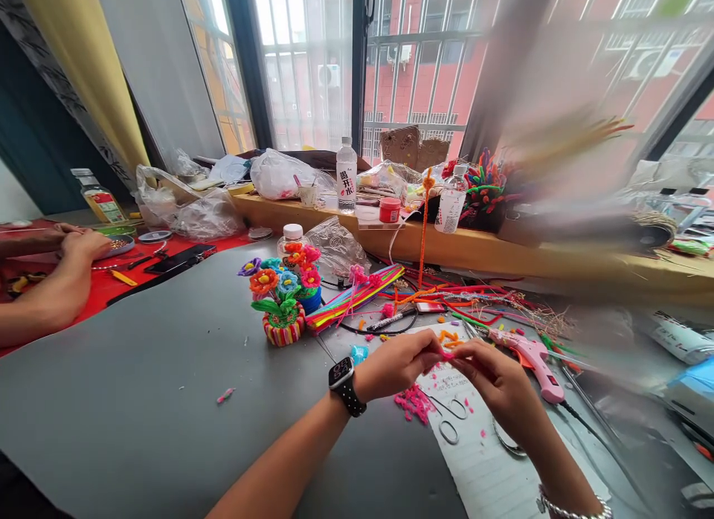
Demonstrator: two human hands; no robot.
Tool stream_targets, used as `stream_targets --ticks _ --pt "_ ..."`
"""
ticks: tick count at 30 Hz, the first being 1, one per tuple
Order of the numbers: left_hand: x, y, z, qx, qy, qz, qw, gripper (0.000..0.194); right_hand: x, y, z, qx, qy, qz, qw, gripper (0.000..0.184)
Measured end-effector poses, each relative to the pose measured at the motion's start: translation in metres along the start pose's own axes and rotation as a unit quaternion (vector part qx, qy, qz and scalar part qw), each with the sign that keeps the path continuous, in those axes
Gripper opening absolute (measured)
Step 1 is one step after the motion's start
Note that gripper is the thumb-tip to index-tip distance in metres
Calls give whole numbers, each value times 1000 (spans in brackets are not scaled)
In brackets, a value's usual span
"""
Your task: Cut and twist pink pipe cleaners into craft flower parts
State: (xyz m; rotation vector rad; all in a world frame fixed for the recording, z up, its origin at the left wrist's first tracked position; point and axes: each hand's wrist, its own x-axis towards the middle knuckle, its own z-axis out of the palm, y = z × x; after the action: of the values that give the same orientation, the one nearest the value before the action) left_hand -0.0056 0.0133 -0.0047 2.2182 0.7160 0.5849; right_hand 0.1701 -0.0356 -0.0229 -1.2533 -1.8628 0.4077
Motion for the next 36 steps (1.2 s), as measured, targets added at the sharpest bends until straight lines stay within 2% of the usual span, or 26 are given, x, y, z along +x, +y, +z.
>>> stream_targets --ticks 5,11,14,16,19,21,24,28,30,33,36 --pt "0 -1 -5 -139 -74 6 987 12 0 -1 -4 48 -49 24 997 20" --pt "-1 -8 -9 -170 -179 4 969 15 0 -1 -7 53 -143 1 988 20" --pt "-1 -9 -8 -207 -198 -14 958 20 0 0 -7 42 -144 -10 989 21" --pt "1 -10 -6 -241 -177 -41 953 23 0 4 -5 14 -99 -23 995 19" --pt "4 -12 0 -264 -105 -74 956 24 0 13 2 -90 15 -71 993 14" --pt "6 -13 3 -264 -60 -82 959 23 0 16 9 -174 90 -107 975 12" --pt "7 -10 8 -240 -19 -82 967 21 0 14 20 -267 162 -126 941 14" --pt "7 -5 13 -151 35 -68 986 18 -2 6 27 -335 212 -107 912 17" --pt "6 -5 15 -80 72 -50 993 18 -2 5 27 -342 224 -102 907 17" --pt "5 -9 19 54 123 -23 991 17 -1 6 26 -323 215 -94 917 16" --pt "5 -13 22 179 153 3 972 16 0 8 26 -298 186 -96 931 14"
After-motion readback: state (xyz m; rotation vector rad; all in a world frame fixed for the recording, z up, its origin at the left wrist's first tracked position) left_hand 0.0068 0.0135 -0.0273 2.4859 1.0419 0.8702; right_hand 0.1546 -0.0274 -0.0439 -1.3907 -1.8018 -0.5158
